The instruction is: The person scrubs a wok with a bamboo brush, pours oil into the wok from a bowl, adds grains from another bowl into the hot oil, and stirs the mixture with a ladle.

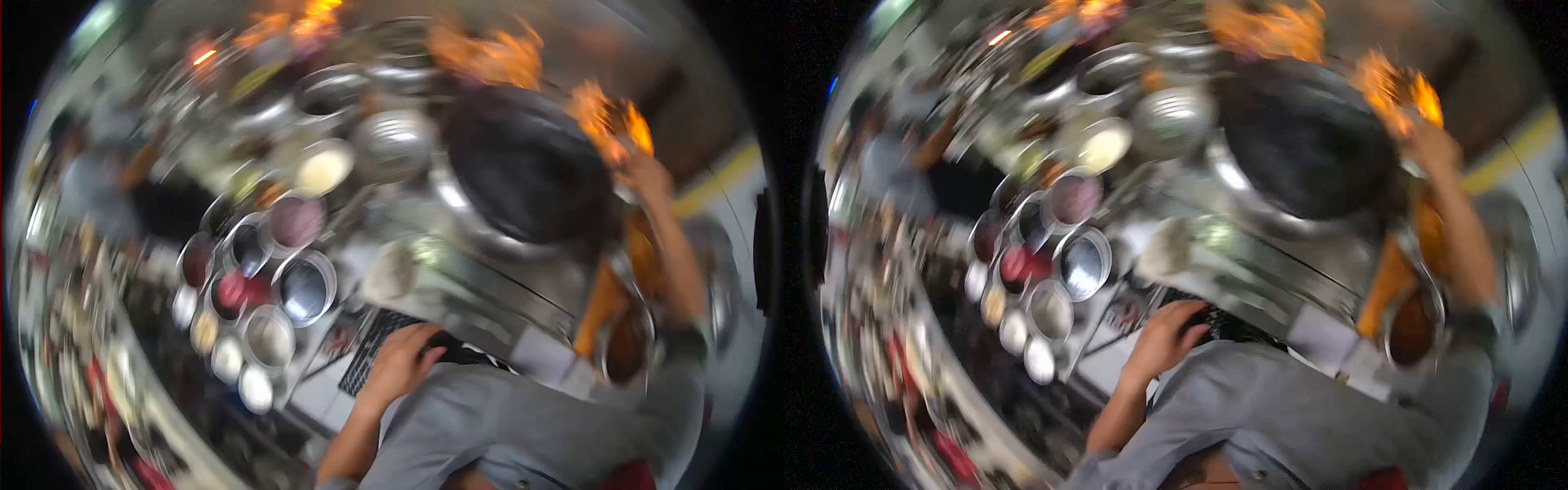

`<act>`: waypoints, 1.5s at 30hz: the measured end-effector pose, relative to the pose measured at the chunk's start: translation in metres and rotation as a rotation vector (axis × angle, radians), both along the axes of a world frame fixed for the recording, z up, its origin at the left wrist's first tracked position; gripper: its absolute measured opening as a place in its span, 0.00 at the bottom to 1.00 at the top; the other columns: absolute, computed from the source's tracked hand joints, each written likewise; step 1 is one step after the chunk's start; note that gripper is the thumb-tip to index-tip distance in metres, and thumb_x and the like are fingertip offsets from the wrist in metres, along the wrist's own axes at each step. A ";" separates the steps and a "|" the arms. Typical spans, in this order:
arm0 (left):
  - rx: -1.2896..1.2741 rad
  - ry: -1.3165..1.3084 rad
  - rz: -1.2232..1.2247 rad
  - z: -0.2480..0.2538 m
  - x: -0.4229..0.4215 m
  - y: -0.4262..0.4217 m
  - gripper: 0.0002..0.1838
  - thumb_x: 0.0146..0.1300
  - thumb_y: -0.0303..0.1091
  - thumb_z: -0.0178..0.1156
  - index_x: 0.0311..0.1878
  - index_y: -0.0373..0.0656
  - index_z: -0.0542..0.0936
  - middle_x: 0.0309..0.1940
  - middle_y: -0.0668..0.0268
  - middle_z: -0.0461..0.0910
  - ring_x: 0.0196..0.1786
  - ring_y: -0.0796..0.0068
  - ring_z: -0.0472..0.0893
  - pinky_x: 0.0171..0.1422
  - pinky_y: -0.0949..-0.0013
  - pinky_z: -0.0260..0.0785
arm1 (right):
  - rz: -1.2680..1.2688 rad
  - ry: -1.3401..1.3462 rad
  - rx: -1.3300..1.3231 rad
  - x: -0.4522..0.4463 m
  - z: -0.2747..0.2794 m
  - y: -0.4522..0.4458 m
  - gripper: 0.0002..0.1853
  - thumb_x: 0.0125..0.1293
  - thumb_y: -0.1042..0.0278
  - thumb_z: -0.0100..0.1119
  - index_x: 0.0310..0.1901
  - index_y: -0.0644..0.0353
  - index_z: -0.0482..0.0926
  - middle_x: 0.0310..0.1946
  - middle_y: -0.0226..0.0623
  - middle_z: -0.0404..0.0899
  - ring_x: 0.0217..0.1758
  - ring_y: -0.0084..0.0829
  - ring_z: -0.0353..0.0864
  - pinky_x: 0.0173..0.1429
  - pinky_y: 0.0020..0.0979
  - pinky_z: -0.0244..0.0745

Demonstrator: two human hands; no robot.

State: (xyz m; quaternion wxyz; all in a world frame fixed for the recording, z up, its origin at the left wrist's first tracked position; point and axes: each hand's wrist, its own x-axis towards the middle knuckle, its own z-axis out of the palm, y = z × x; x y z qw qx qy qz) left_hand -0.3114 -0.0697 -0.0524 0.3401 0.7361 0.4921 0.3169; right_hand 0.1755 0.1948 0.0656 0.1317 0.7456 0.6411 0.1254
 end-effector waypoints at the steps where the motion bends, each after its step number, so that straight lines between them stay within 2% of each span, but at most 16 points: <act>1: 0.008 0.004 0.009 0.002 0.007 0.001 0.19 0.60 0.31 0.69 0.54 0.38 0.81 0.50 0.53 0.83 0.52 0.50 0.82 0.56 0.57 0.75 | -0.185 0.350 0.238 -0.012 -0.025 0.009 0.20 0.65 0.52 0.57 0.47 0.60 0.85 0.48 0.52 0.85 0.52 0.52 0.85 0.55 0.51 0.78; 5: 0.011 -0.003 -0.127 -0.001 0.009 0.002 0.20 0.60 0.31 0.70 0.54 0.39 0.81 0.49 0.54 0.83 0.53 0.51 0.82 0.58 0.57 0.73 | -0.037 0.513 -0.151 -0.076 -0.095 0.008 0.23 0.62 0.58 0.64 0.57 0.58 0.81 0.48 0.57 0.84 0.51 0.56 0.84 0.58 0.46 0.78; 8: 0.024 0.003 -0.077 0.005 -0.018 -0.008 0.19 0.60 0.30 0.70 0.54 0.38 0.81 0.48 0.54 0.84 0.52 0.51 0.82 0.57 0.58 0.74 | -0.045 1.196 -0.649 -0.085 -0.055 -0.025 0.34 0.65 0.58 0.68 0.73 0.40 0.69 0.36 0.35 0.85 0.25 0.23 0.81 0.25 0.29 0.79; 10: -0.020 -0.011 0.092 -0.009 -0.038 -0.024 0.18 0.60 0.29 0.69 0.53 0.38 0.82 0.48 0.53 0.84 0.51 0.50 0.83 0.56 0.58 0.75 | -0.151 0.922 -0.597 -0.051 -0.036 -0.006 0.30 0.64 0.54 0.69 0.68 0.40 0.76 0.34 0.31 0.82 0.28 0.22 0.82 0.22 0.27 0.77; 12: -0.022 -0.005 0.151 -0.013 -0.052 -0.031 0.17 0.59 0.27 0.68 0.52 0.37 0.82 0.47 0.52 0.83 0.49 0.49 0.83 0.54 0.58 0.75 | 0.034 0.111 0.076 -0.059 -0.041 -0.001 0.25 0.64 0.52 0.65 0.60 0.53 0.80 0.41 0.53 0.86 0.40 0.45 0.88 0.43 0.47 0.82; 14: -0.026 -0.064 0.047 -0.017 -0.051 -0.027 0.16 0.61 0.29 0.67 0.52 0.37 0.82 0.48 0.51 0.83 0.52 0.48 0.82 0.57 0.56 0.75 | -0.121 0.287 0.202 -0.016 -0.093 0.041 0.24 0.69 0.57 0.55 0.65 0.53 0.73 0.52 0.59 0.82 0.57 0.59 0.81 0.61 0.53 0.75; 16: -0.014 -0.116 0.048 -0.023 -0.056 -0.027 0.17 0.62 0.31 0.67 0.53 0.38 0.81 0.50 0.51 0.83 0.54 0.47 0.81 0.59 0.54 0.74 | -0.040 0.298 0.035 -0.093 -0.073 0.020 0.25 0.72 0.56 0.51 0.67 0.59 0.72 0.56 0.58 0.81 0.61 0.56 0.80 0.66 0.45 0.72; 18: -0.043 -0.117 0.060 -0.043 -0.056 -0.034 0.17 0.63 0.35 0.65 0.53 0.38 0.81 0.50 0.51 0.82 0.55 0.48 0.80 0.60 0.52 0.72 | 0.242 1.278 -0.245 -0.117 -0.081 -0.016 0.25 0.75 0.62 0.51 0.71 0.61 0.69 0.60 0.43 0.80 0.64 0.35 0.77 0.68 0.34 0.69; 21: -0.117 -0.126 0.130 -0.064 -0.065 -0.049 0.14 0.65 0.37 0.63 0.52 0.42 0.80 0.47 0.58 0.80 0.55 0.53 0.79 0.59 0.53 0.72 | -0.050 1.190 -0.742 -0.100 -0.020 -0.038 0.25 0.75 0.56 0.55 0.70 0.53 0.70 0.45 0.35 0.80 0.35 0.27 0.81 0.33 0.27 0.78; 26: -0.104 -0.105 0.096 -0.088 -0.055 -0.044 0.16 0.65 0.40 0.63 0.52 0.44 0.81 0.46 0.58 0.80 0.55 0.53 0.79 0.58 0.52 0.71 | -0.173 1.061 -0.394 -0.097 -0.050 -0.106 0.26 0.75 0.55 0.55 0.70 0.52 0.70 0.42 0.35 0.79 0.31 0.26 0.80 0.28 0.26 0.75; 36: -0.023 -0.207 -0.101 -0.089 -0.035 -0.020 0.17 0.63 0.37 0.65 0.52 0.41 0.80 0.46 0.56 0.79 0.54 0.52 0.80 0.59 0.52 0.71 | -0.639 1.366 0.258 -0.116 -0.144 -0.284 0.27 0.74 0.53 0.55 0.71 0.51 0.69 0.36 0.34 0.77 0.24 0.26 0.76 0.19 0.25 0.69; 38: -0.039 -0.180 -0.215 -0.087 -0.027 -0.013 0.17 0.62 0.37 0.65 0.52 0.40 0.80 0.46 0.56 0.79 0.54 0.52 0.80 0.59 0.52 0.71 | -0.752 1.198 0.386 -0.164 -0.156 -0.300 0.24 0.75 0.49 0.54 0.66 0.51 0.72 0.31 0.37 0.80 0.22 0.29 0.79 0.21 0.29 0.74; 40: -0.084 -0.120 -0.333 -0.085 -0.014 -0.009 0.17 0.62 0.37 0.65 0.52 0.40 0.80 0.46 0.56 0.79 0.54 0.52 0.79 0.59 0.51 0.71 | -0.760 1.160 0.194 -0.131 -0.196 -0.307 0.24 0.75 0.55 0.54 0.67 0.54 0.71 0.32 0.37 0.76 0.25 0.30 0.78 0.24 0.31 0.74; 41: -0.075 -0.102 -0.365 -0.084 -0.007 -0.008 0.18 0.62 0.37 0.65 0.52 0.40 0.79 0.46 0.56 0.79 0.54 0.51 0.79 0.59 0.51 0.71 | -0.750 1.149 0.088 -0.109 -0.210 -0.302 0.24 0.75 0.58 0.54 0.68 0.56 0.70 0.32 0.37 0.74 0.27 0.30 0.78 0.25 0.32 0.73; 43: -0.063 -0.054 -0.400 -0.083 0.004 -0.007 0.18 0.62 0.37 0.65 0.52 0.40 0.79 0.46 0.55 0.79 0.54 0.51 0.79 0.58 0.51 0.72 | -0.155 0.981 -0.009 -0.031 -0.233 -0.307 0.22 0.73 0.62 0.54 0.65 0.60 0.71 0.35 0.40 0.77 0.33 0.36 0.80 0.35 0.38 0.76; 45: -0.044 -0.038 -0.416 -0.076 0.011 -0.003 0.18 0.62 0.38 0.65 0.52 0.40 0.79 0.46 0.55 0.79 0.53 0.50 0.79 0.58 0.50 0.72 | -0.003 0.944 0.039 0.046 -0.228 -0.301 0.22 0.72 0.66 0.54 0.64 0.64 0.71 0.42 0.46 0.80 0.44 0.43 0.82 0.48 0.43 0.76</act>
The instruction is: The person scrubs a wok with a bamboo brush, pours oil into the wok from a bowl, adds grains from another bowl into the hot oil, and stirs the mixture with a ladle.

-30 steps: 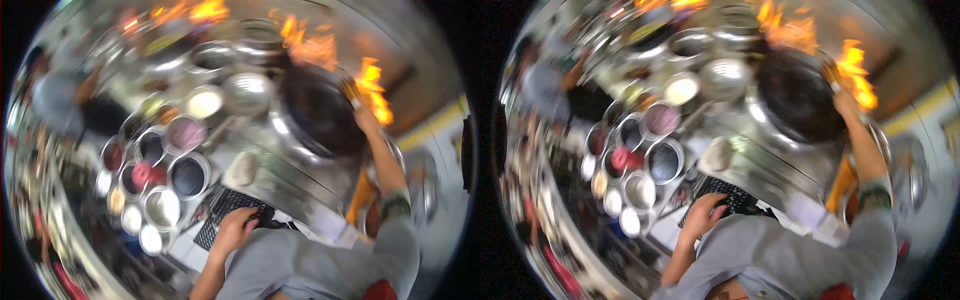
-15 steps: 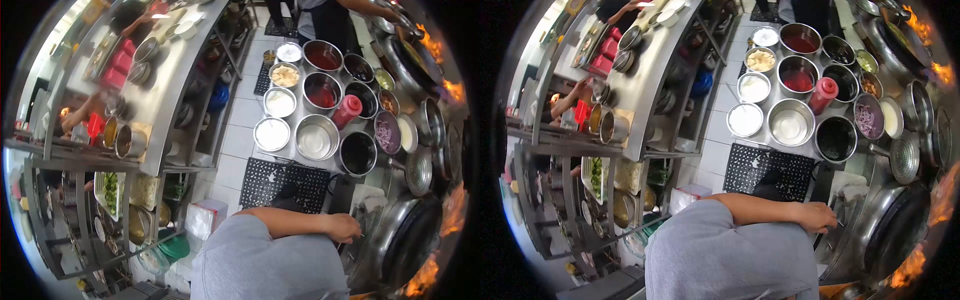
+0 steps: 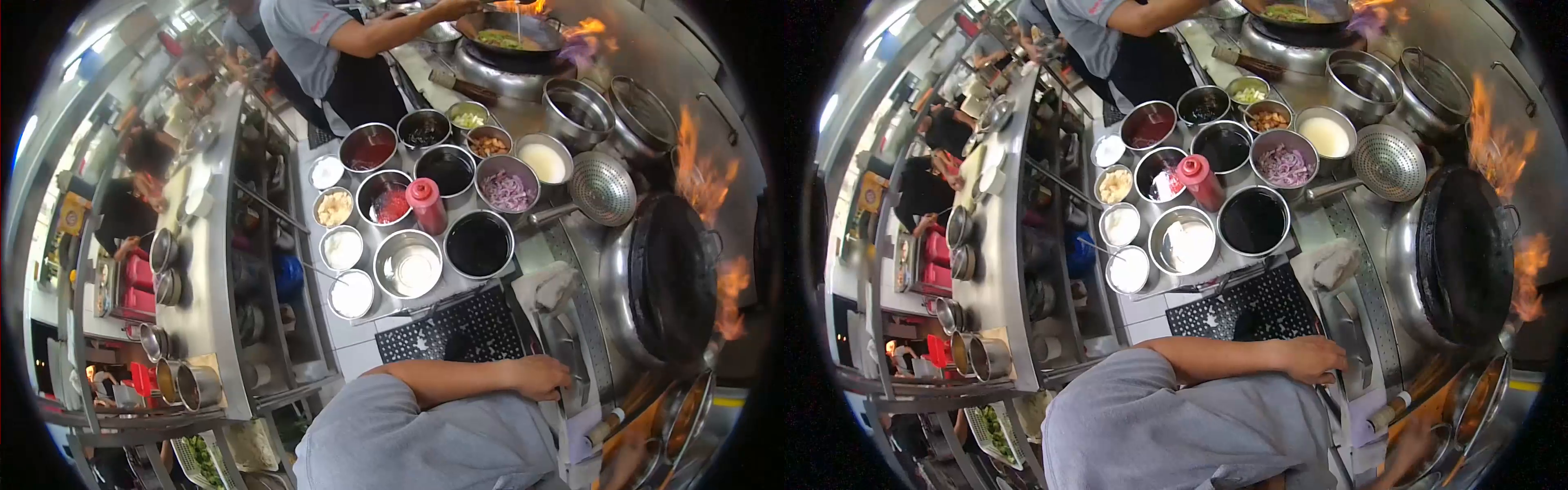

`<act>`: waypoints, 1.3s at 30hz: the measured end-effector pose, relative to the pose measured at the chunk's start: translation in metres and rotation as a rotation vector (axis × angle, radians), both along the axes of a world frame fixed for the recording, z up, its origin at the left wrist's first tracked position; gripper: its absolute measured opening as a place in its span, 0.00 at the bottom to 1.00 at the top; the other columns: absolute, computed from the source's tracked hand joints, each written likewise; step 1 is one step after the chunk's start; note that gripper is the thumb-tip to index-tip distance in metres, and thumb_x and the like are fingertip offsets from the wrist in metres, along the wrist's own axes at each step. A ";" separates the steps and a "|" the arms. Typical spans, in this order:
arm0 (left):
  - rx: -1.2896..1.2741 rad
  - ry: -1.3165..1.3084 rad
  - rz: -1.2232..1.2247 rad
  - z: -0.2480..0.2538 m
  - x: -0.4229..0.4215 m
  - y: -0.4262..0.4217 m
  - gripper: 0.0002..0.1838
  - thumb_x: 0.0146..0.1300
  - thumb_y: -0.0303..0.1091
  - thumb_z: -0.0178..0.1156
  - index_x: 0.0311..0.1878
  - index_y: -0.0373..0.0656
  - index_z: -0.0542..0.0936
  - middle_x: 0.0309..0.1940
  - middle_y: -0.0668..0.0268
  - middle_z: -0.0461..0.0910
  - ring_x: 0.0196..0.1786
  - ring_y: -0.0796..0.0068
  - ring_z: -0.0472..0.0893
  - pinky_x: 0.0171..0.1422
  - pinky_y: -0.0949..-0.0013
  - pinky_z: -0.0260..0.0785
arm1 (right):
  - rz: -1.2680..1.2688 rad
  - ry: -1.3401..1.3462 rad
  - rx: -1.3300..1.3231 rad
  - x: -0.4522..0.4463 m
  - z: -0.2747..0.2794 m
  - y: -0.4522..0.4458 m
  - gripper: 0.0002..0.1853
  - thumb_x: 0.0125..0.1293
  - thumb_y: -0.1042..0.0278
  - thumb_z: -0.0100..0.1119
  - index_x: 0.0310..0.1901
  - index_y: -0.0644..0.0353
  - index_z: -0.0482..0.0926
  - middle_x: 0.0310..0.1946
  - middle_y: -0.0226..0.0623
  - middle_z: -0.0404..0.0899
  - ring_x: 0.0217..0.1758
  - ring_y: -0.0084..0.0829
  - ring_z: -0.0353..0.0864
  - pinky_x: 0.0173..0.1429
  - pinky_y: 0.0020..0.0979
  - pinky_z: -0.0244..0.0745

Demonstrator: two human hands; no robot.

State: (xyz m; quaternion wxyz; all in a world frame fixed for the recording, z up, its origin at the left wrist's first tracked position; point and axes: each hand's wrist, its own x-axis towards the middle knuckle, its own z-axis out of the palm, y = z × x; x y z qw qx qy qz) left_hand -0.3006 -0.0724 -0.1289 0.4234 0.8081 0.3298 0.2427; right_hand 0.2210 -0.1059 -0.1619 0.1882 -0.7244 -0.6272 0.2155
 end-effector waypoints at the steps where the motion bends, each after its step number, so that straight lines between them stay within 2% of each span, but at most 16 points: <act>1: 0.004 0.001 -0.003 0.001 0.005 -0.001 0.18 0.62 0.38 0.64 0.52 0.40 0.79 0.46 0.55 0.79 0.53 0.50 0.80 0.58 0.50 0.72 | -0.174 0.065 0.002 0.043 0.033 0.001 0.23 0.70 0.67 0.55 0.64 0.66 0.71 0.47 0.51 0.82 0.51 0.48 0.82 0.57 0.45 0.74; 4: 0.026 0.014 -0.001 0.001 0.028 0.005 0.18 0.62 0.38 0.64 0.52 0.41 0.79 0.47 0.54 0.79 0.53 0.49 0.80 0.58 0.50 0.72 | -0.413 -0.919 0.030 0.068 0.152 -0.026 0.50 0.61 0.37 0.63 0.71 0.72 0.60 0.57 0.69 0.74 0.56 0.65 0.76 0.61 0.55 0.72; 10: 0.002 0.049 0.101 0.006 0.084 -0.003 0.18 0.62 0.38 0.64 0.53 0.40 0.79 0.51 0.55 0.79 0.54 0.49 0.80 0.59 0.51 0.72 | -0.129 -1.033 -0.225 0.204 0.131 -0.034 0.44 0.50 0.54 0.70 0.69 0.61 0.67 0.63 0.61 0.73 0.66 0.61 0.73 0.71 0.53 0.67; 13: -0.025 0.051 0.147 0.006 0.101 -0.016 0.18 0.63 0.37 0.64 0.54 0.40 0.79 0.53 0.55 0.78 0.56 0.49 0.79 0.61 0.51 0.71 | -0.253 -0.925 -0.077 0.252 0.106 -0.034 0.28 0.70 0.47 0.58 0.49 0.71 0.74 0.44 0.57 0.79 0.46 0.56 0.79 0.50 0.49 0.77; 16: -0.056 0.056 0.144 0.005 0.107 -0.025 0.19 0.64 0.37 0.64 0.55 0.39 0.79 0.52 0.55 0.79 0.56 0.49 0.79 0.61 0.51 0.72 | -0.272 -0.771 -0.347 0.219 0.128 -0.012 0.24 0.70 0.68 0.55 0.65 0.67 0.72 0.59 0.57 0.78 0.61 0.51 0.79 0.61 0.43 0.73; 17: -0.084 0.046 0.157 0.009 0.108 -0.028 0.18 0.65 0.37 0.64 0.55 0.39 0.79 0.50 0.55 0.80 0.55 0.49 0.80 0.60 0.53 0.72 | -0.230 -0.787 -0.314 0.248 0.116 -0.014 0.25 0.70 0.67 0.57 0.66 0.64 0.72 0.61 0.57 0.76 0.62 0.56 0.77 0.61 0.44 0.72; 19: -0.090 0.042 0.171 0.013 0.106 -0.029 0.18 0.65 0.37 0.64 0.55 0.39 0.79 0.48 0.54 0.80 0.54 0.50 0.80 0.58 0.54 0.73 | -0.241 -0.693 -0.048 0.251 0.122 -0.026 0.24 0.70 0.65 0.58 0.65 0.64 0.74 0.62 0.56 0.77 0.60 0.57 0.78 0.59 0.45 0.74; 20: -0.094 0.048 0.182 0.018 0.105 -0.031 0.17 0.65 0.36 0.64 0.55 0.39 0.79 0.49 0.54 0.80 0.53 0.50 0.80 0.58 0.54 0.73 | -0.232 -0.625 -0.106 0.232 0.137 -0.020 0.25 0.70 0.63 0.60 0.65 0.66 0.73 0.56 0.54 0.80 0.58 0.54 0.79 0.63 0.46 0.71; 22: -0.089 0.066 0.195 0.025 0.098 -0.028 0.17 0.66 0.36 0.63 0.55 0.40 0.80 0.49 0.54 0.80 0.53 0.50 0.80 0.57 0.54 0.73 | -0.205 -0.371 0.064 0.248 0.111 -0.024 0.24 0.70 0.62 0.61 0.64 0.64 0.73 0.40 0.43 0.82 0.42 0.40 0.84 0.49 0.40 0.78; 24: -0.089 0.095 0.202 0.028 0.088 -0.030 0.17 0.66 0.36 0.64 0.55 0.40 0.80 0.49 0.54 0.80 0.53 0.50 0.80 0.57 0.54 0.73 | -0.361 0.371 -0.126 0.157 0.142 -0.022 0.23 0.70 0.61 0.62 0.62 0.61 0.73 0.28 0.30 0.75 0.21 0.23 0.74 0.25 0.28 0.73; 26: -0.048 0.060 0.224 0.029 0.073 -0.030 0.17 0.66 0.36 0.63 0.55 0.40 0.80 0.49 0.54 0.81 0.53 0.50 0.80 0.58 0.55 0.73 | -0.214 0.844 -0.074 0.048 0.172 -0.020 0.23 0.69 0.62 0.63 0.62 0.61 0.72 0.23 0.24 0.69 0.11 0.15 0.61 0.12 0.20 0.55; 29: -0.068 0.039 0.244 0.038 0.043 -0.029 0.16 0.66 0.35 0.64 0.55 0.40 0.81 0.49 0.54 0.81 0.53 0.50 0.81 0.58 0.57 0.74 | -0.017 1.172 -0.062 -0.092 0.210 -0.004 0.19 0.72 0.70 0.55 0.62 0.63 0.70 0.26 0.30 0.70 0.09 0.17 0.61 0.09 0.22 0.56; 31: -0.048 0.022 0.268 0.048 0.019 -0.030 0.15 0.66 0.33 0.65 0.54 0.39 0.81 0.49 0.53 0.82 0.53 0.49 0.82 0.58 0.59 0.74 | -0.073 1.339 -0.162 -0.175 0.215 0.017 0.23 0.71 0.70 0.53 0.66 0.66 0.68 0.19 0.28 0.67 0.09 0.17 0.61 0.09 0.23 0.55; 34: -0.066 -0.021 0.361 0.068 -0.017 -0.037 0.15 0.64 0.29 0.65 0.53 0.37 0.81 0.47 0.52 0.83 0.51 0.50 0.83 0.57 0.60 0.74 | 0.072 1.751 -0.410 -0.278 0.164 0.058 0.12 0.72 0.71 0.53 0.55 0.54 0.75 0.18 0.24 0.68 0.09 0.16 0.60 0.10 0.23 0.54; 37: -0.046 0.044 0.439 0.077 -0.056 -0.047 0.15 0.64 0.29 0.66 0.53 0.37 0.82 0.48 0.52 0.83 0.51 0.51 0.83 0.56 0.61 0.74 | -0.001 1.739 -0.511 -0.372 0.114 0.099 0.09 0.67 0.72 0.59 0.47 0.52 0.72 0.20 0.22 0.69 0.11 0.15 0.63 0.12 0.22 0.55; 39: -0.082 0.086 0.513 0.085 -0.076 -0.056 0.14 0.64 0.27 0.65 0.53 0.38 0.82 0.46 0.55 0.83 0.46 0.58 0.83 0.51 0.62 0.75 | -0.004 1.835 -0.558 -0.414 0.081 0.120 0.06 0.67 0.71 0.59 0.41 0.52 0.71 0.22 0.23 0.69 0.14 0.16 0.66 0.14 0.25 0.59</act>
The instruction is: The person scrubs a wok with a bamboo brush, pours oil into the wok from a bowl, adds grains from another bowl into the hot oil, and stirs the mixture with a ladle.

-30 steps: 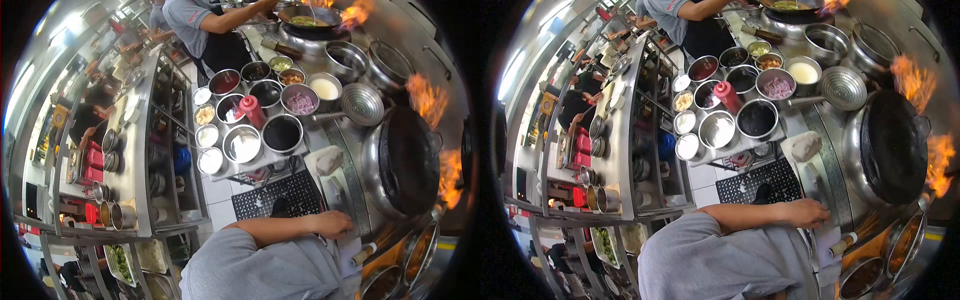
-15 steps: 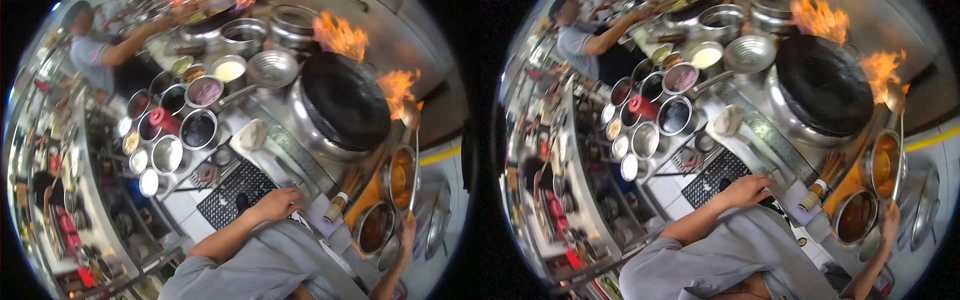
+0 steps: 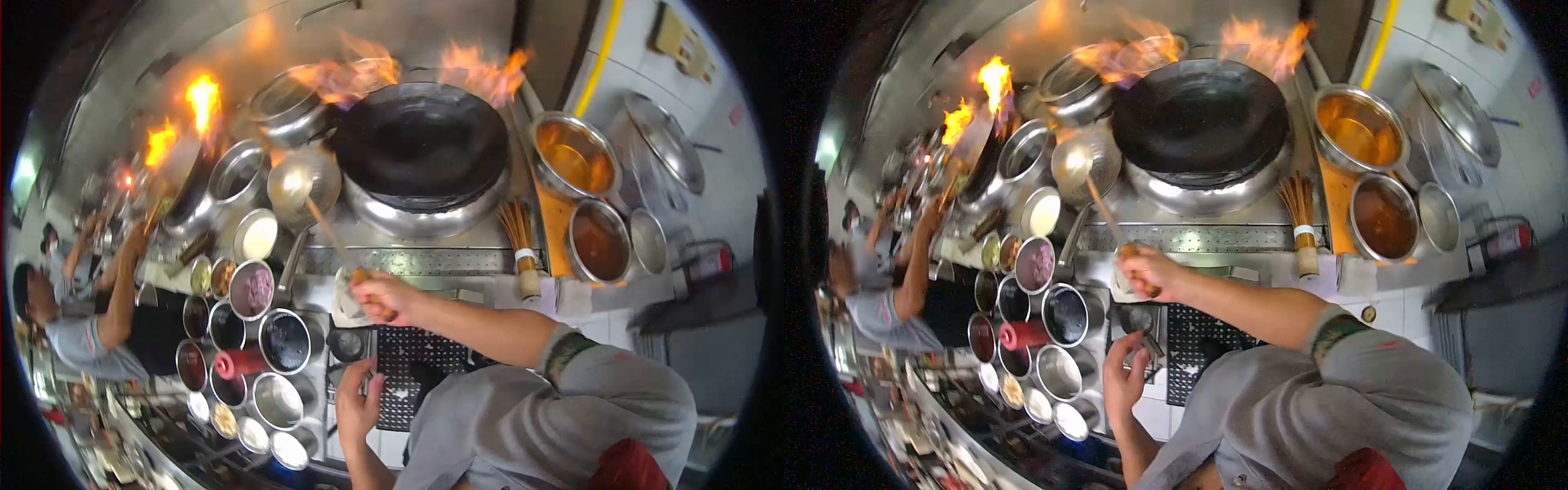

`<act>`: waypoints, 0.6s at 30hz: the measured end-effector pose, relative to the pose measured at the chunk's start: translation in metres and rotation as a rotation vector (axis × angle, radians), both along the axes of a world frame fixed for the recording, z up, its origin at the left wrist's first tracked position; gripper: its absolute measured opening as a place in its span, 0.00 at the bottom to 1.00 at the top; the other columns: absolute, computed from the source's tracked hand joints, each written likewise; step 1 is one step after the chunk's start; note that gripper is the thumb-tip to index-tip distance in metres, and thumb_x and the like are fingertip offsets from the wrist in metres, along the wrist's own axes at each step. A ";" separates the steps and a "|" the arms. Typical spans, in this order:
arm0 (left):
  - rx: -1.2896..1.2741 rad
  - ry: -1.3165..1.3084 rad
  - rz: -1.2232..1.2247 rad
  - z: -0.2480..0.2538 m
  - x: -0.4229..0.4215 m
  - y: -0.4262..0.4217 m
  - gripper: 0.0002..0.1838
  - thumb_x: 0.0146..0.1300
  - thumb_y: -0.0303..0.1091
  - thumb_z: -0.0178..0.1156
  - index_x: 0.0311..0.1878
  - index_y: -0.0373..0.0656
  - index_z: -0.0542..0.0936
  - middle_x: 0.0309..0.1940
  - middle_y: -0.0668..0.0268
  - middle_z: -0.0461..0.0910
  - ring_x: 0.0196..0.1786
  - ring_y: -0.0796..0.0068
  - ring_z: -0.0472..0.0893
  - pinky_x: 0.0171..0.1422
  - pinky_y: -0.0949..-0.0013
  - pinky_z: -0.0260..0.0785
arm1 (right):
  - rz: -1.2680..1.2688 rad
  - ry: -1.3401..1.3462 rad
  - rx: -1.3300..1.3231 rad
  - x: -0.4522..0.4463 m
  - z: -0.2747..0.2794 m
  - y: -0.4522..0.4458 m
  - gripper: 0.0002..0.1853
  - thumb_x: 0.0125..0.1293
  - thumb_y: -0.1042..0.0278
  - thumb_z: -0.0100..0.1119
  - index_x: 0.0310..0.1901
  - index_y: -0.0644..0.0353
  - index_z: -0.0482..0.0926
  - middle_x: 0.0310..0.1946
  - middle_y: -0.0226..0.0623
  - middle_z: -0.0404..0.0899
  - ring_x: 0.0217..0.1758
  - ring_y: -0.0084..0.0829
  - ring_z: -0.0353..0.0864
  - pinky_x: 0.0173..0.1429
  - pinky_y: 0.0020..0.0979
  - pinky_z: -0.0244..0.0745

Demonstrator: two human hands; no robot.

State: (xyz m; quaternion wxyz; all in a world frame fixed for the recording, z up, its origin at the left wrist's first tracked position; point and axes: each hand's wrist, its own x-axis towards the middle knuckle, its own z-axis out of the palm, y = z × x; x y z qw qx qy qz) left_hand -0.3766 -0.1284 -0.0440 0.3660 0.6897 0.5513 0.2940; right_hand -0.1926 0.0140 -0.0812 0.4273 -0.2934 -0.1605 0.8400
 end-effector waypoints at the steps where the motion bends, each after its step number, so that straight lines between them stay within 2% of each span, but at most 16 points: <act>1: -0.001 -0.039 0.040 0.003 -0.004 -0.002 0.14 0.64 0.27 0.64 0.53 0.39 0.82 0.45 0.56 0.83 0.43 0.62 0.83 0.48 0.63 0.75 | 0.012 0.041 -0.038 -0.014 -0.012 0.008 0.05 0.67 0.71 0.59 0.38 0.54 0.71 0.22 0.25 0.70 0.14 0.17 0.66 0.14 0.26 0.60; 2: 0.017 -0.037 0.037 0.000 -0.010 -0.005 0.14 0.64 0.27 0.64 0.53 0.39 0.82 0.44 0.57 0.83 0.42 0.63 0.82 0.47 0.64 0.75 | 0.009 0.064 -0.017 -0.029 -0.037 0.016 0.06 0.69 0.68 0.62 0.42 0.50 0.73 0.24 0.24 0.72 0.15 0.16 0.65 0.14 0.24 0.60; 3: 0.035 -0.034 0.036 -0.005 -0.016 -0.007 0.14 0.64 0.27 0.64 0.53 0.39 0.82 0.44 0.57 0.83 0.41 0.65 0.82 0.45 0.65 0.75 | 0.039 0.057 -0.048 -0.041 -0.058 0.025 0.06 0.69 0.66 0.62 0.41 0.50 0.73 0.25 0.25 0.73 0.15 0.17 0.67 0.14 0.26 0.64; 5: 0.036 -0.015 0.030 -0.003 -0.013 -0.005 0.15 0.63 0.27 0.64 0.53 0.39 0.82 0.43 0.57 0.83 0.40 0.67 0.81 0.43 0.65 0.74 | 0.060 0.025 -0.078 -0.051 -0.063 0.029 0.07 0.70 0.64 0.61 0.42 0.51 0.73 0.25 0.27 0.73 0.17 0.21 0.71 0.15 0.29 0.70; 6: 0.018 -0.002 0.021 0.003 -0.007 -0.005 0.15 0.63 0.27 0.64 0.53 0.39 0.82 0.43 0.57 0.83 0.40 0.66 0.81 0.43 0.66 0.74 | 0.084 -0.101 -0.061 -0.047 -0.049 0.022 0.11 0.71 0.59 0.62 0.46 0.54 0.73 0.26 0.30 0.76 0.23 0.26 0.78 0.18 0.32 0.75; 7: -0.003 0.011 0.009 0.006 0.002 -0.005 0.15 0.63 0.27 0.64 0.53 0.39 0.82 0.42 0.57 0.83 0.39 0.66 0.81 0.42 0.66 0.74 | 0.174 -0.358 0.036 -0.035 -0.043 0.016 0.22 0.71 0.53 0.62 0.56 0.59 0.72 0.30 0.33 0.79 0.28 0.29 0.82 0.23 0.32 0.79; 9: 0.043 -0.081 -0.060 0.006 0.022 0.001 0.15 0.62 0.26 0.64 0.53 0.38 0.82 0.42 0.58 0.84 0.39 0.67 0.81 0.41 0.67 0.72 | 0.415 -0.906 0.381 0.010 -0.026 0.008 0.31 0.70 0.47 0.62 0.64 0.63 0.71 0.36 0.37 0.83 0.33 0.30 0.84 0.29 0.31 0.81; 10: 0.059 -0.093 -0.109 0.008 0.036 0.006 0.15 0.62 0.26 0.64 0.52 0.38 0.82 0.42 0.58 0.84 0.39 0.67 0.81 0.41 0.67 0.72 | 0.227 -1.064 0.713 0.043 -0.039 -0.004 0.31 0.70 0.46 0.63 0.65 0.62 0.73 0.38 0.38 0.84 0.34 0.28 0.84 0.36 0.29 0.81; 11: 0.076 -0.110 -0.153 0.009 0.051 0.012 0.15 0.62 0.26 0.65 0.52 0.37 0.82 0.42 0.58 0.84 0.39 0.67 0.81 0.41 0.67 0.72 | 0.252 -0.925 0.513 0.096 0.018 -0.024 0.26 0.71 0.49 0.63 0.61 0.60 0.76 0.41 0.38 0.84 0.39 0.26 0.84 0.40 0.28 0.81; 12: 0.018 -0.126 -0.175 0.017 0.074 0.018 0.15 0.61 0.24 0.65 0.52 0.37 0.83 0.42 0.58 0.84 0.40 0.67 0.81 0.44 0.67 0.73 | 0.169 -0.925 0.495 0.149 0.047 -0.041 0.23 0.72 0.54 0.62 0.61 0.58 0.77 0.44 0.35 0.84 0.41 0.24 0.84 0.41 0.28 0.81; 13: 0.050 -0.124 -0.257 0.019 0.098 0.027 0.14 0.62 0.25 0.65 0.52 0.37 0.83 0.43 0.58 0.85 0.41 0.68 0.82 0.48 0.68 0.74 | -0.057 -0.870 0.482 0.202 0.047 -0.055 0.14 0.73 0.57 0.61 0.51 0.58 0.81 0.37 0.33 0.83 0.31 0.22 0.82 0.30 0.30 0.77; 14: -0.024 -0.192 -0.314 0.020 0.128 0.036 0.13 0.64 0.26 0.64 0.52 0.37 0.83 0.43 0.58 0.85 0.42 0.69 0.83 0.50 0.69 0.74 | -0.205 -0.991 0.420 0.254 0.079 -0.075 0.13 0.73 0.58 0.61 0.49 0.58 0.82 0.37 0.30 0.84 0.33 0.21 0.81 0.33 0.28 0.78; 15: -0.100 -0.254 -0.370 0.020 0.160 0.045 0.13 0.65 0.27 0.64 0.52 0.36 0.83 0.43 0.59 0.85 0.44 0.70 0.83 0.52 0.69 0.74 | -0.287 -1.060 0.364 0.315 0.077 -0.090 0.13 0.75 0.56 0.57 0.51 0.55 0.80 0.39 0.26 0.82 0.40 0.19 0.81 0.36 0.25 0.78; 16: -0.141 -0.323 -0.429 0.010 0.195 0.057 0.13 0.67 0.30 0.64 0.53 0.36 0.83 0.44 0.60 0.85 0.45 0.72 0.82 0.53 0.69 0.74 | -0.543 -1.322 0.374 0.370 0.079 -0.106 0.11 0.72 0.59 0.60 0.45 0.57 0.82 0.38 0.32 0.85 0.36 0.26 0.84 0.43 0.33 0.79; 17: -0.182 -0.390 -0.486 -0.005 0.232 0.072 0.13 0.69 0.32 0.64 0.53 0.37 0.82 0.45 0.62 0.85 0.46 0.73 0.82 0.54 0.69 0.74 | -0.610 -1.593 0.177 0.423 0.083 -0.121 0.13 0.71 0.58 0.59 0.45 0.59 0.82 0.41 0.39 0.85 0.41 0.33 0.85 0.49 0.36 0.79; 18: -0.210 -0.392 -0.539 -0.014 0.273 0.089 0.16 0.72 0.35 0.61 0.56 0.36 0.80 0.47 0.62 0.84 0.47 0.74 0.82 0.54 0.71 0.74 | -0.768 -1.783 0.213 0.483 0.057 -0.129 0.15 0.70 0.56 0.59 0.45 0.60 0.82 0.40 0.45 0.85 0.43 0.39 0.85 0.51 0.38 0.78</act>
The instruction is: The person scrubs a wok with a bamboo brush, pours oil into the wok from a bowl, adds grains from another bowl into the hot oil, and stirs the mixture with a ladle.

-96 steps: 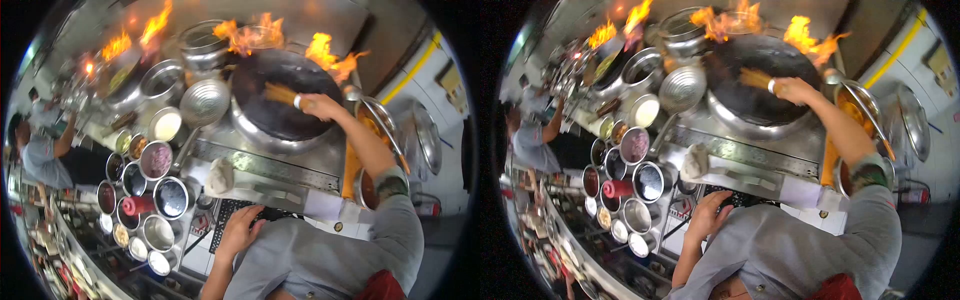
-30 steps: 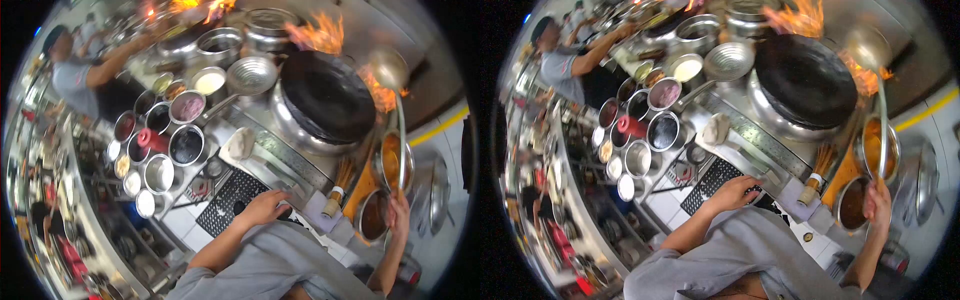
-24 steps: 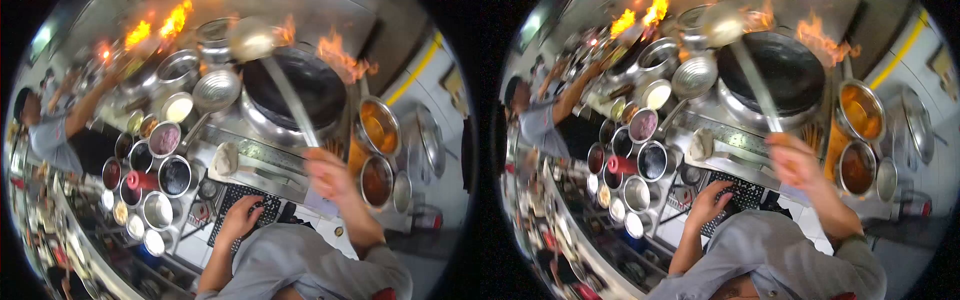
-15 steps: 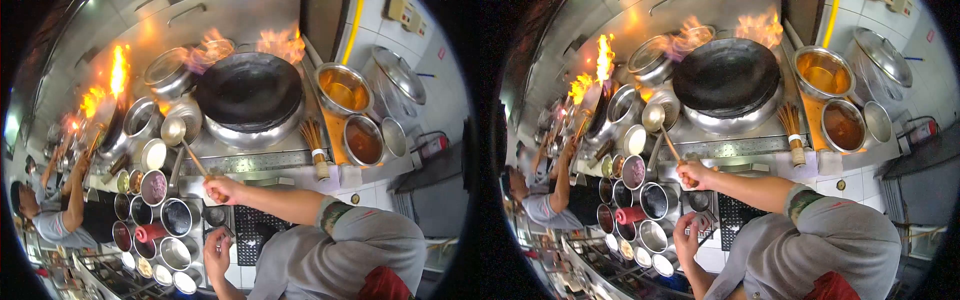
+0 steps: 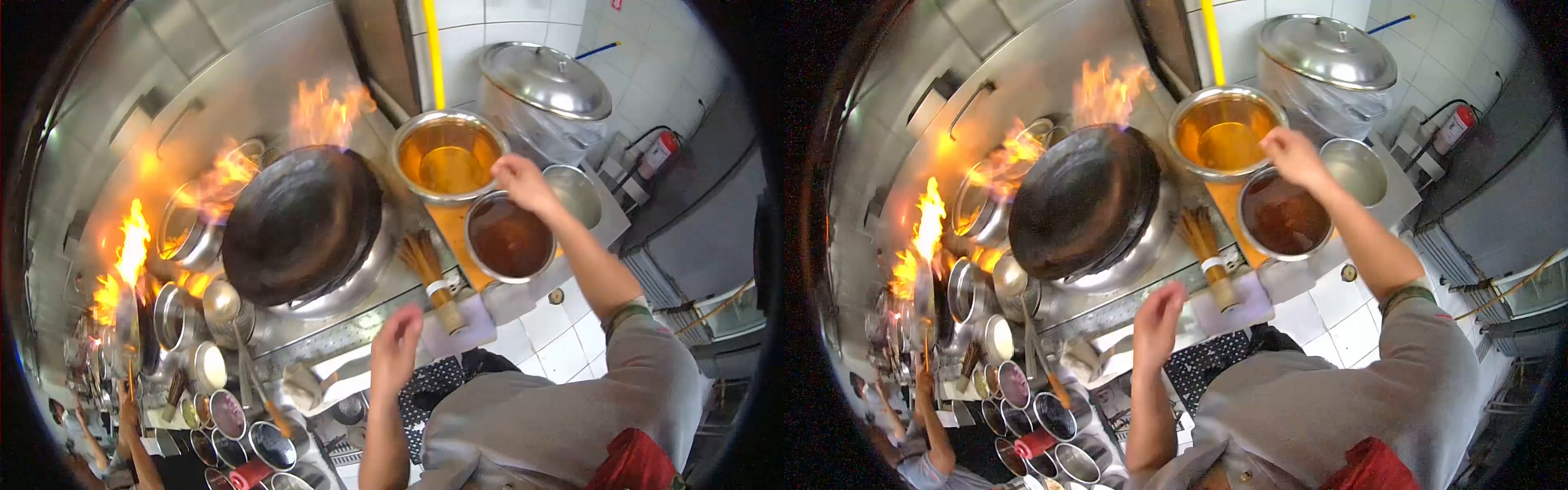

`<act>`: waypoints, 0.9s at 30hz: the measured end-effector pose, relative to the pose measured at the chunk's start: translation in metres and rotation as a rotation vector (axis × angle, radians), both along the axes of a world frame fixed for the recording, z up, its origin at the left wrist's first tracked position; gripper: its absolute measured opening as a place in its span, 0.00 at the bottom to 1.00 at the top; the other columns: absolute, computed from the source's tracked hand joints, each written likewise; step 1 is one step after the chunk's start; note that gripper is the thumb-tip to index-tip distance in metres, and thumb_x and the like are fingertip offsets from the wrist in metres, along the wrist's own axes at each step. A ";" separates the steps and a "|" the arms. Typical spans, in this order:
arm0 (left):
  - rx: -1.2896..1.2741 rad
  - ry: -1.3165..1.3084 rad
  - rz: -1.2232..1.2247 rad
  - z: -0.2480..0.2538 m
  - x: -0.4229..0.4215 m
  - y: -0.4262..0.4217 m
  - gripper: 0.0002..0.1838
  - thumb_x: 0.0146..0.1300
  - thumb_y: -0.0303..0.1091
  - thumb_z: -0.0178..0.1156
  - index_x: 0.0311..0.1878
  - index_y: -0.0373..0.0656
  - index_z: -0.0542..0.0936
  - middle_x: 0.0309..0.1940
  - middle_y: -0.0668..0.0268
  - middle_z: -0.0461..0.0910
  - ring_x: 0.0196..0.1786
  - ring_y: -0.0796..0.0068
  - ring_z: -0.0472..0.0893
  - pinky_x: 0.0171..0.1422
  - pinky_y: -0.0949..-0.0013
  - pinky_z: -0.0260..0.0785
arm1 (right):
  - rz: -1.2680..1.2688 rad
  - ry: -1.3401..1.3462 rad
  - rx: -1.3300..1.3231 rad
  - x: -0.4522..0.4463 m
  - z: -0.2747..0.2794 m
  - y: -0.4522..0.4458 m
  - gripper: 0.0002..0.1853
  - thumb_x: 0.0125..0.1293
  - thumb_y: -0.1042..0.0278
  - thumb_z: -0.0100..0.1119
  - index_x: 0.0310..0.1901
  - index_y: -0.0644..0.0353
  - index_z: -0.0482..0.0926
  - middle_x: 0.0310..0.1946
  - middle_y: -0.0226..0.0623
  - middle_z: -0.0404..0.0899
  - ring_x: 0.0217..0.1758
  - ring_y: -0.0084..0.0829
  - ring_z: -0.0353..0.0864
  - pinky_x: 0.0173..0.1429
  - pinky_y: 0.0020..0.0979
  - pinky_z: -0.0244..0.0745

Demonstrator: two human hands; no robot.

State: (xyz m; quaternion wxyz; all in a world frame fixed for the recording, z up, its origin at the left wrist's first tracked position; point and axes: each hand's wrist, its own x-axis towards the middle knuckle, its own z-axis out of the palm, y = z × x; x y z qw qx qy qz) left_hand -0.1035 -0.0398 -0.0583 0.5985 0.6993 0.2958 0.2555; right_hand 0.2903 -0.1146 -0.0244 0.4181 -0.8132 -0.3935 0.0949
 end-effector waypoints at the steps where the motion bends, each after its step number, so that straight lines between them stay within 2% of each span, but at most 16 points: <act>1: -0.018 -0.002 -0.052 -0.008 0.042 0.017 0.18 0.74 0.39 0.59 0.58 0.34 0.78 0.49 0.62 0.83 0.48 0.74 0.81 0.55 0.72 0.73 | -0.167 -0.152 -0.045 0.038 -0.013 -0.004 0.16 0.70 0.56 0.59 0.47 0.62 0.81 0.40 0.48 0.85 0.44 0.45 0.85 0.52 0.41 0.77; 2: -0.109 -0.046 -0.037 -0.018 0.086 0.033 0.19 0.74 0.40 0.59 0.60 0.35 0.77 0.47 0.62 0.83 0.47 0.75 0.81 0.52 0.73 0.74 | -0.176 -0.275 -0.140 0.077 -0.032 -0.005 0.18 0.71 0.54 0.59 0.47 0.63 0.80 0.36 0.47 0.84 0.35 0.39 0.84 0.41 0.40 0.79; 5: -0.427 -0.043 0.097 -0.030 0.196 0.076 0.19 0.73 0.41 0.60 0.59 0.39 0.75 0.41 0.65 0.82 0.41 0.79 0.81 0.42 0.74 0.73 | -0.180 0.354 -0.319 0.117 -0.028 0.013 0.18 0.72 0.53 0.58 0.47 0.63 0.79 0.32 0.40 0.81 0.27 0.29 0.80 0.28 0.34 0.75; 6: -0.444 -0.016 0.093 -0.034 0.220 0.087 0.18 0.72 0.40 0.61 0.58 0.38 0.75 0.41 0.66 0.82 0.39 0.80 0.80 0.41 0.75 0.72 | -0.184 0.493 -0.177 0.122 -0.035 0.018 0.15 0.73 0.54 0.57 0.44 0.59 0.77 0.25 0.31 0.74 0.20 0.21 0.71 0.19 0.27 0.65; 8: -0.482 0.041 0.090 -0.045 0.251 0.102 0.18 0.71 0.37 0.61 0.57 0.37 0.75 0.43 0.66 0.81 0.37 0.80 0.78 0.40 0.76 0.70 | -0.110 0.582 -0.164 0.138 -0.048 0.025 0.11 0.73 0.58 0.58 0.41 0.57 0.75 0.23 0.27 0.71 0.19 0.19 0.68 0.18 0.26 0.60; 10: -0.460 0.008 0.089 -0.058 0.261 0.108 0.15 0.69 0.33 0.61 0.55 0.37 0.74 0.44 0.66 0.80 0.38 0.79 0.78 0.43 0.74 0.71 | -0.075 0.726 -0.124 0.145 -0.054 0.030 0.06 0.72 0.63 0.59 0.40 0.53 0.74 0.22 0.23 0.67 0.17 0.17 0.61 0.17 0.24 0.53; 11: -0.450 -0.007 0.090 -0.059 0.261 0.108 0.14 0.68 0.31 0.61 0.54 0.38 0.74 0.44 0.66 0.80 0.39 0.78 0.77 0.45 0.73 0.71 | -0.041 0.785 -0.102 0.149 -0.056 0.031 0.05 0.71 0.64 0.60 0.40 0.53 0.74 0.23 0.24 0.68 0.18 0.17 0.61 0.18 0.23 0.52; 14: -0.438 -0.180 0.144 -0.062 0.267 0.101 0.11 0.68 0.30 0.60 0.52 0.42 0.74 0.40 0.73 0.78 0.32 0.84 0.70 0.33 0.74 0.63 | 0.031 0.898 -0.059 0.156 -0.061 0.030 0.05 0.70 0.65 0.61 0.41 0.52 0.75 0.26 0.24 0.71 0.19 0.17 0.61 0.19 0.22 0.50; 17: -0.332 -0.162 0.130 -0.071 0.264 0.105 0.14 0.68 0.26 0.59 0.56 0.41 0.73 0.45 0.70 0.79 0.41 0.81 0.76 0.44 0.72 0.69 | 0.073 0.897 -0.030 0.152 -0.060 0.027 0.06 0.70 0.65 0.62 0.43 0.52 0.75 0.28 0.22 0.70 0.20 0.15 0.60 0.20 0.21 0.48; 18: -0.303 -0.234 0.112 -0.079 0.267 0.106 0.16 0.69 0.24 0.57 0.59 0.39 0.72 0.52 0.65 0.80 0.53 0.74 0.77 0.61 0.68 0.68 | 0.105 0.902 -0.009 0.155 -0.063 0.024 0.06 0.71 0.65 0.62 0.44 0.52 0.75 0.28 0.21 0.70 0.21 0.14 0.60 0.21 0.20 0.48; 21: -0.330 -0.207 0.103 -0.077 0.263 0.105 0.17 0.70 0.23 0.55 0.60 0.37 0.71 0.58 0.62 0.78 0.61 0.69 0.75 0.72 0.64 0.60 | 0.155 0.894 0.029 0.154 -0.069 0.023 0.07 0.71 0.63 0.62 0.46 0.51 0.75 0.30 0.20 0.70 0.24 0.13 0.61 0.22 0.19 0.49; 24: -0.330 -0.233 0.113 -0.068 0.260 0.101 0.17 0.70 0.23 0.55 0.61 0.37 0.71 0.57 0.63 0.78 0.59 0.70 0.76 0.70 0.66 0.61 | 0.149 0.868 0.053 0.145 -0.066 0.023 0.09 0.71 0.63 0.63 0.48 0.50 0.75 0.29 0.16 0.69 0.22 0.11 0.58 0.21 0.18 0.48; 27: -0.324 -0.291 0.160 -0.056 0.255 0.093 0.17 0.67 0.24 0.57 0.59 0.38 0.72 0.50 0.64 0.79 0.53 0.74 0.76 0.64 0.69 0.65 | 0.150 0.836 0.075 0.133 -0.062 0.023 0.09 0.71 0.62 0.63 0.48 0.49 0.75 0.28 0.14 0.69 0.21 0.09 0.57 0.21 0.17 0.48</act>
